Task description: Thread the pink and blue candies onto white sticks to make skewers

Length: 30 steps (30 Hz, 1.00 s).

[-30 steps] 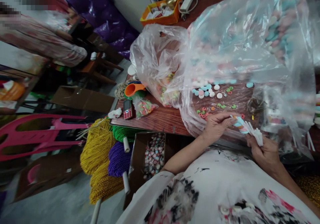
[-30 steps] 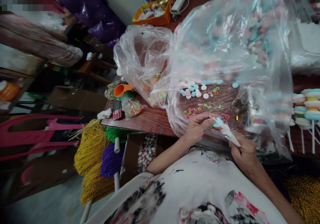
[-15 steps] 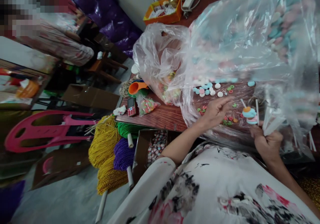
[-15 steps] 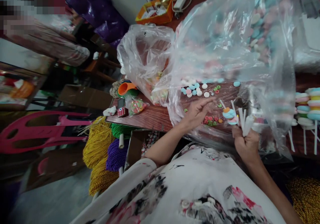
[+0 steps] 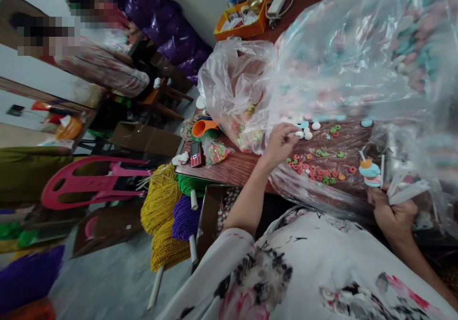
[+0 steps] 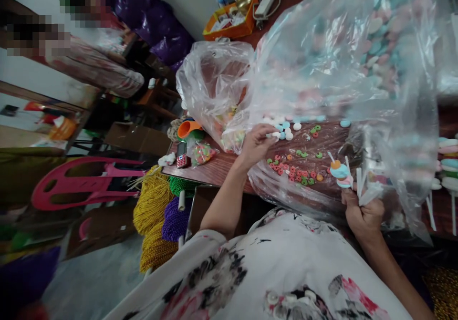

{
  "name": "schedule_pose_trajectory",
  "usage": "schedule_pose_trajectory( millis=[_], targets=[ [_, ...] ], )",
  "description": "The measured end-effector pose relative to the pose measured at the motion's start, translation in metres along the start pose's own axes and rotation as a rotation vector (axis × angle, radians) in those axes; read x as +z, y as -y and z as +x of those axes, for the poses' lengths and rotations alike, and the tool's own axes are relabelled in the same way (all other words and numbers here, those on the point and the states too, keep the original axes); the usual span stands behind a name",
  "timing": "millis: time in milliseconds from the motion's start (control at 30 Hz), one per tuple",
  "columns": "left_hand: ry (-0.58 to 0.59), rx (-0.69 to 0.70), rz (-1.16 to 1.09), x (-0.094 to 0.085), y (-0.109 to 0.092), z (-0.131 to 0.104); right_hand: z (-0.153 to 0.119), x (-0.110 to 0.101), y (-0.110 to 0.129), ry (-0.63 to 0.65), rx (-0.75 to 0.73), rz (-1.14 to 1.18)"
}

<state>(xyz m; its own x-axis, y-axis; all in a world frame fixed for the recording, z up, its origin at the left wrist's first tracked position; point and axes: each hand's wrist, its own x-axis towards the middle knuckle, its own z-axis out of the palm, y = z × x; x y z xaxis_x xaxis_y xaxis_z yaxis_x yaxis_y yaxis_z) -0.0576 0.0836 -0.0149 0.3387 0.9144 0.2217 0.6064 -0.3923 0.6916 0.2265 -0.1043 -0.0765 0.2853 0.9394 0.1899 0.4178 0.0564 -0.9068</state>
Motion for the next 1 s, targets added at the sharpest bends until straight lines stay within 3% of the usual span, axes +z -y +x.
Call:
schedule_pose_trajectory(
  millis=[100,233,467,667,733,800,933,1000],
  targets=[
    [-0.029,-0.111,-0.050,-0.013,0.016,-0.007,-0.002,-0.001,-0.004,0.000,-0.034,-0.044],
    [-0.018,-0.084,0.068,-0.002,0.026,-0.005,-0.004,0.000,-0.010,0.006,-0.073,-0.083],
    [-0.018,0.062,0.252,0.014,0.026,-0.017,0.003,0.001,0.008,0.013,-0.124,-0.123],
    [-0.042,-0.041,0.286,0.016,0.023,-0.017,0.000,0.001,0.006,-0.033,-0.201,-0.192],
    [-0.081,-0.081,0.163,0.015,0.019,-0.016,-0.004,0.000,0.003,-0.048,-0.245,-0.204],
    [-0.129,-0.154,-0.117,0.014,0.008,-0.020,-0.006,-0.002,0.009,-0.008,-0.277,-0.214],
    [-0.154,-0.372,-0.848,0.014,-0.029,-0.038,-0.004,0.000,0.042,0.182,-0.335,-0.189],
    [-0.148,-0.399,-1.027,0.015,-0.050,-0.046,0.001,0.003,0.060,0.212,-0.361,-0.173]
  ],
)
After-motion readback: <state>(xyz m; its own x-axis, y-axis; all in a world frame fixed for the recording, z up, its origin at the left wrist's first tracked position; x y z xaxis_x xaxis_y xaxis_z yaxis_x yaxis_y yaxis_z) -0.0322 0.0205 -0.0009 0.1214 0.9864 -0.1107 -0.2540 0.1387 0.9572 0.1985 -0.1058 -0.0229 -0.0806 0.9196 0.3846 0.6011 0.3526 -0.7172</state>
